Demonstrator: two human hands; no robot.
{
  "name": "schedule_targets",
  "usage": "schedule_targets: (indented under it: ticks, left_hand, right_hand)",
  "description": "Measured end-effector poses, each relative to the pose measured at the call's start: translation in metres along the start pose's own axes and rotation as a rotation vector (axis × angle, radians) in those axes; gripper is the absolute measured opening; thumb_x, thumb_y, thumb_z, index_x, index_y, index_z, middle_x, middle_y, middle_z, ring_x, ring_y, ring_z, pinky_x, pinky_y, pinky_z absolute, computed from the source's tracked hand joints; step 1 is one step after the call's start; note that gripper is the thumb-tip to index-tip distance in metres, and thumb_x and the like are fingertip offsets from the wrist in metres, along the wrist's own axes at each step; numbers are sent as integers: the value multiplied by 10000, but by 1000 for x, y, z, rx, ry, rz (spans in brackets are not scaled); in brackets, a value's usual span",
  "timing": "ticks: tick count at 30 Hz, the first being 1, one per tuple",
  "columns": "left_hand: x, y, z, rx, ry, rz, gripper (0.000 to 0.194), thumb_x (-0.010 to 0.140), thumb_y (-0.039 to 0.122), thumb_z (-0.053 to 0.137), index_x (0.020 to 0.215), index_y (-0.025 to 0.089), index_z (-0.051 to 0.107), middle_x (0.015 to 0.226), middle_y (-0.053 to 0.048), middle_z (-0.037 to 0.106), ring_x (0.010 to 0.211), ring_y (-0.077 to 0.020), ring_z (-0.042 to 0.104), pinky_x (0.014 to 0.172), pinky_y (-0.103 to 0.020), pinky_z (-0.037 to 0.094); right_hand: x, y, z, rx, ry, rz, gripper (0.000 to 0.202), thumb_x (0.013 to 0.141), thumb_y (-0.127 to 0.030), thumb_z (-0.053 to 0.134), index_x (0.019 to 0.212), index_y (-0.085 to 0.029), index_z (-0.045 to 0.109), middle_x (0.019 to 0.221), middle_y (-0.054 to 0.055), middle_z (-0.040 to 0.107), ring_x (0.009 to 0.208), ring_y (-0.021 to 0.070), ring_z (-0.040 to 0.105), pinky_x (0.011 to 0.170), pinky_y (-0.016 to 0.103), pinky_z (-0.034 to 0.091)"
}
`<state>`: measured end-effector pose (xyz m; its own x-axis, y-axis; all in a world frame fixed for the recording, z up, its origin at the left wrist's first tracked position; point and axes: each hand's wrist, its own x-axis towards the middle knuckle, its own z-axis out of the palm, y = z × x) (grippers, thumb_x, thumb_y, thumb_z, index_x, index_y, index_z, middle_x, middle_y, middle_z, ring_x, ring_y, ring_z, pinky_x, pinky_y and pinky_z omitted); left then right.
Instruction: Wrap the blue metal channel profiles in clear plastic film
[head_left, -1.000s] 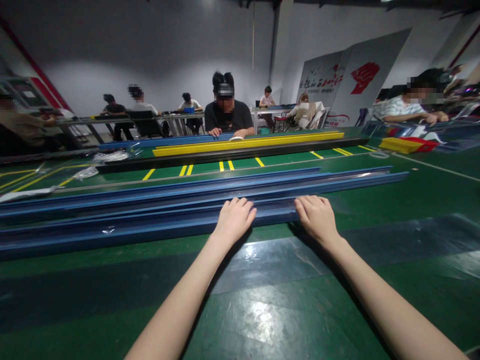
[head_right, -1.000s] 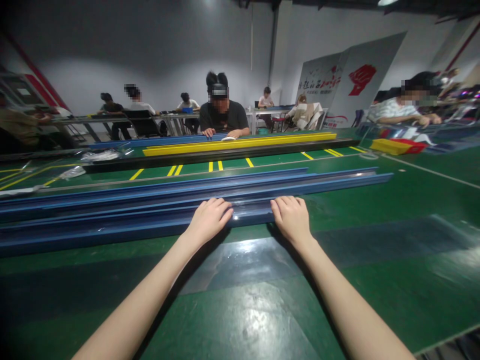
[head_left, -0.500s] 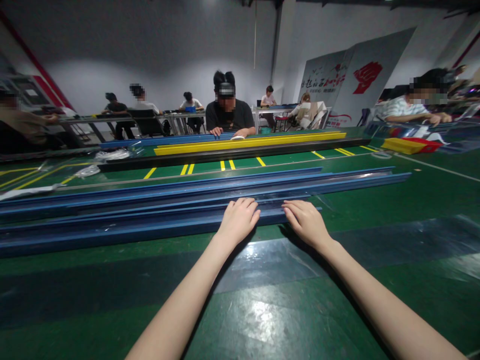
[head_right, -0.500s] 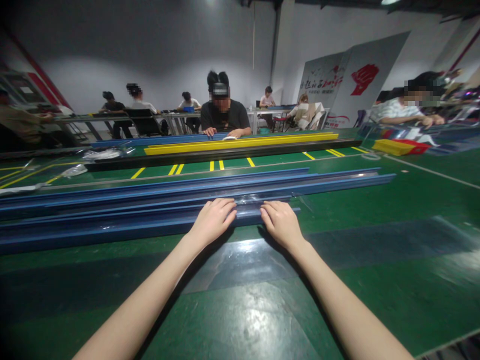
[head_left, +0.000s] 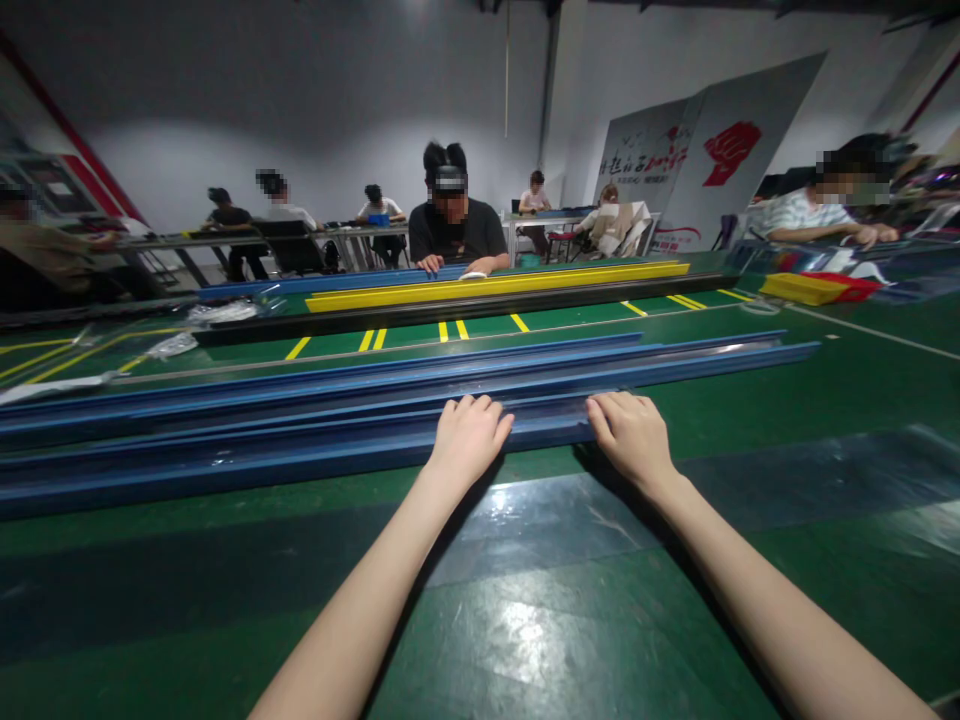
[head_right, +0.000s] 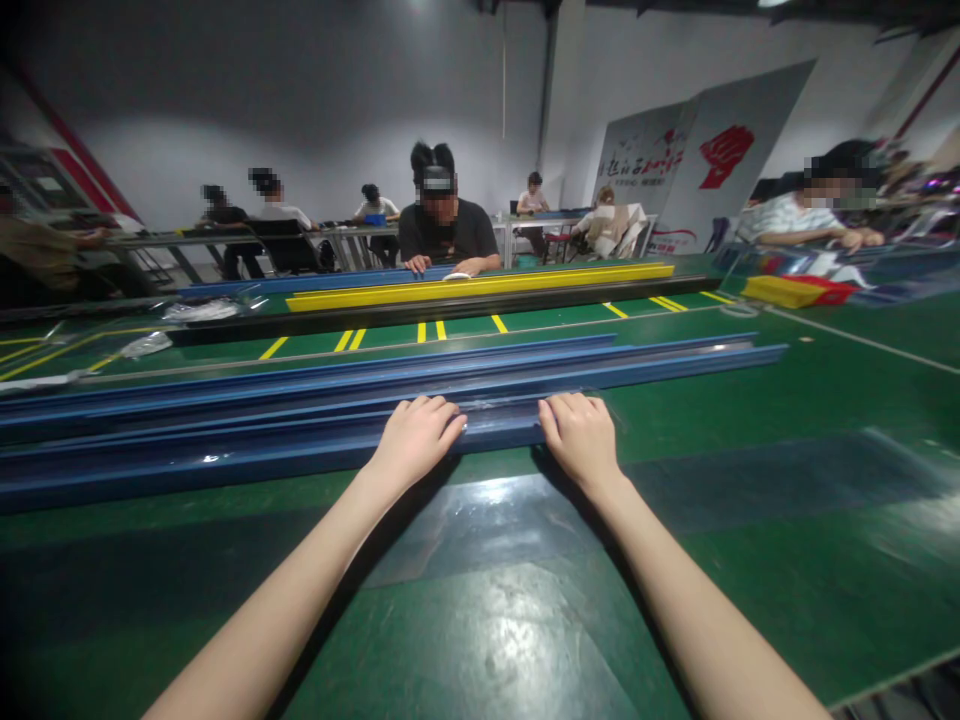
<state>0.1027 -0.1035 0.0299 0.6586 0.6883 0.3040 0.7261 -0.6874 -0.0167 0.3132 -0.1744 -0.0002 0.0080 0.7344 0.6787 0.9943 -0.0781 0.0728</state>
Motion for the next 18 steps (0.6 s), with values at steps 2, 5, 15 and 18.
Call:
schedule_targets:
  ticks: [2,5,15,18]
  left_hand:
    - [0,-1,0,21,14,-29,346,913,343,312,897,169,610,956,-67,629,919,-224,536,753,-351,361]
    - [1,-2,1,46,34,-53,340,914,320,308,898,162,609,948,-80,627,911,-232,536,747,-359,360]
    - [0,3,5,-78,34,119,281,907,273,343,1042,197,577,1157,-55,585,1052,-198,492,820,-341,382]
    - [-1,3,8,-86,14,114,291,902,297,358,1080,201,567,1208,-54,561,1092,-204,473,843,-355,386]
  right_hand:
    - [0,-2,0,-19,3,7,388,906,-295,315,695,-170,616,742,74,658,704,177,556,670,304,318]
    - [-1,-5,1,15,-13,-29,391,907,-296,317,692,-174,620,752,73,663,719,175,559,672,303,322]
    - [-3,-17,5,200,-94,-235,328,898,-301,339,997,-165,621,1050,83,643,960,199,553,837,340,371]
    - [-3,-18,5,200,-96,-243,333,897,-303,341,1011,-158,617,1064,85,637,970,199,548,844,342,371]
